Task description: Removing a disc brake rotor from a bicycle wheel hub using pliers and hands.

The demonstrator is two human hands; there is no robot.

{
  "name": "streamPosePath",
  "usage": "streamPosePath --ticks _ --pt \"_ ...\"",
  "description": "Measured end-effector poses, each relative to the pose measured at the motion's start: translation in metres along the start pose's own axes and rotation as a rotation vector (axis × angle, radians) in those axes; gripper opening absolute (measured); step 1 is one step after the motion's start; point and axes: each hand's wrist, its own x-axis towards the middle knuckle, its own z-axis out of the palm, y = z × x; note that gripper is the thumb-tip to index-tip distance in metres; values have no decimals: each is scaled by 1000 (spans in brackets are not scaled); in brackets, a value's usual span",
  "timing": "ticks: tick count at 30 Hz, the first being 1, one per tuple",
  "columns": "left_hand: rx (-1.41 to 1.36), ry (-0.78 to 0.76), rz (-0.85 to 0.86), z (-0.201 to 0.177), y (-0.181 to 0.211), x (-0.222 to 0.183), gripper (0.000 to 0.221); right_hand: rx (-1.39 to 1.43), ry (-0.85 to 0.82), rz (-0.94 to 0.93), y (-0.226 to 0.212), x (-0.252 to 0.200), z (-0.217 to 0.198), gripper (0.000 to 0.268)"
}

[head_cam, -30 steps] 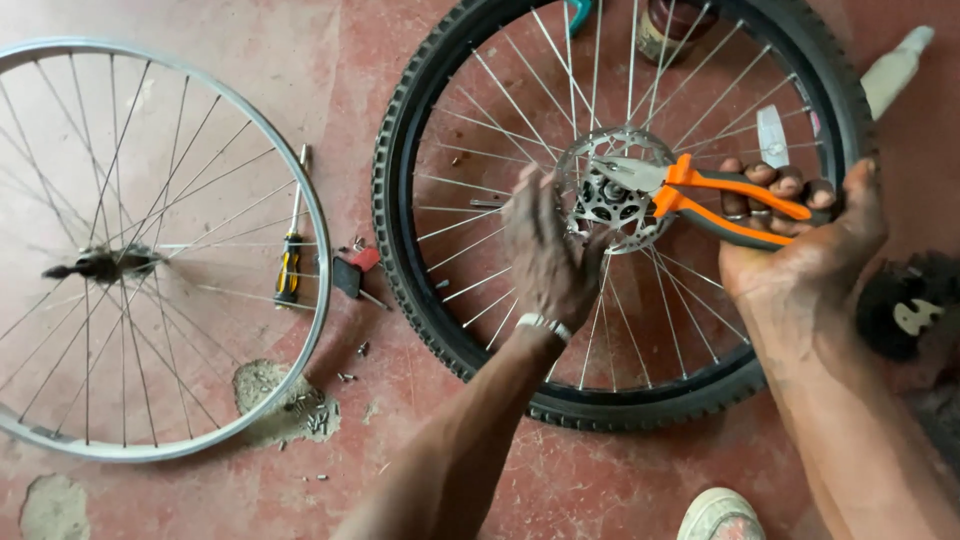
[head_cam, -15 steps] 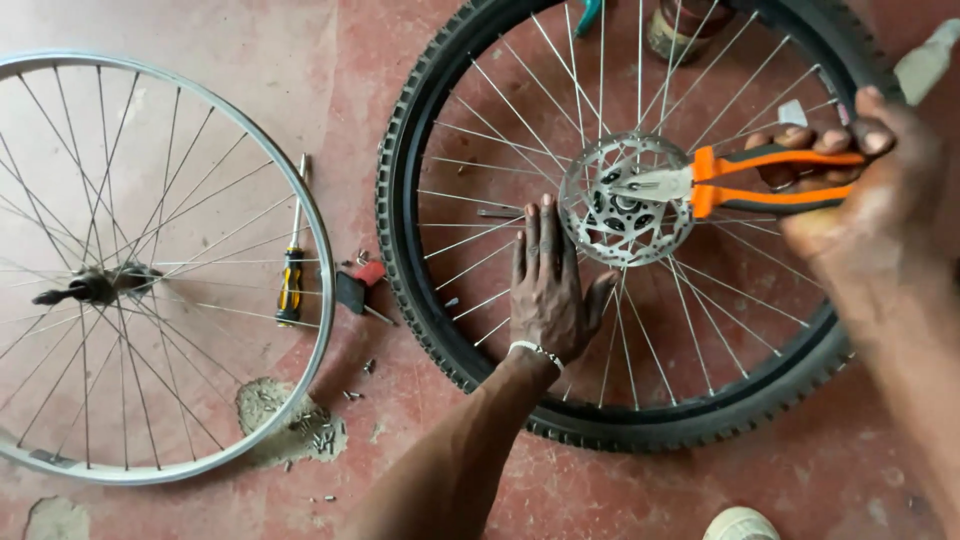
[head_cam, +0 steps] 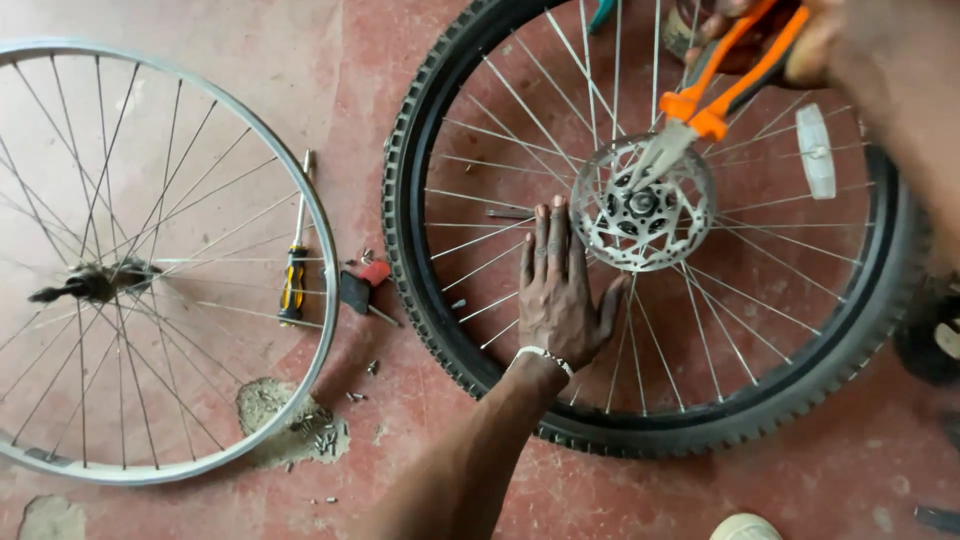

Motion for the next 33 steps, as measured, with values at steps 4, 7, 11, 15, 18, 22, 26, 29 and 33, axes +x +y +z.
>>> streamPosePath --ticks 4,7,11,15,18,22,26,29,33 --pt "-153 195 -67 -10 3 4 57 657 145 252 5 30 3 35" --pt "-236 407 -65 -32 29 36 36 931 168 279 41 5 -15 40" --pt "-545 84 -40 -20 33 74 36 1094 404 238 37 -49 -7 31" --pt "-553 1 -79 -22 32 74 33 1065 332 27 28 -86 -8 34" --pt "-535 -42 -38 -38 36 75 32 1082 320 -22 14 -109 0 34" --pt "-605 -25 -5 -81 57 83 34 1131 396 11 -13 -129 12 26" --pt "-631 -47 -52 -105 57 71 32 738 241 45 -39 -159 17 26" --pt "-553 -22 -113 -108 51 60 33 489 98 48 -43 -188 17 32" --pt "-506 -134 49 -104 29 73 19 341 -176 462 -49 -195 28 45"
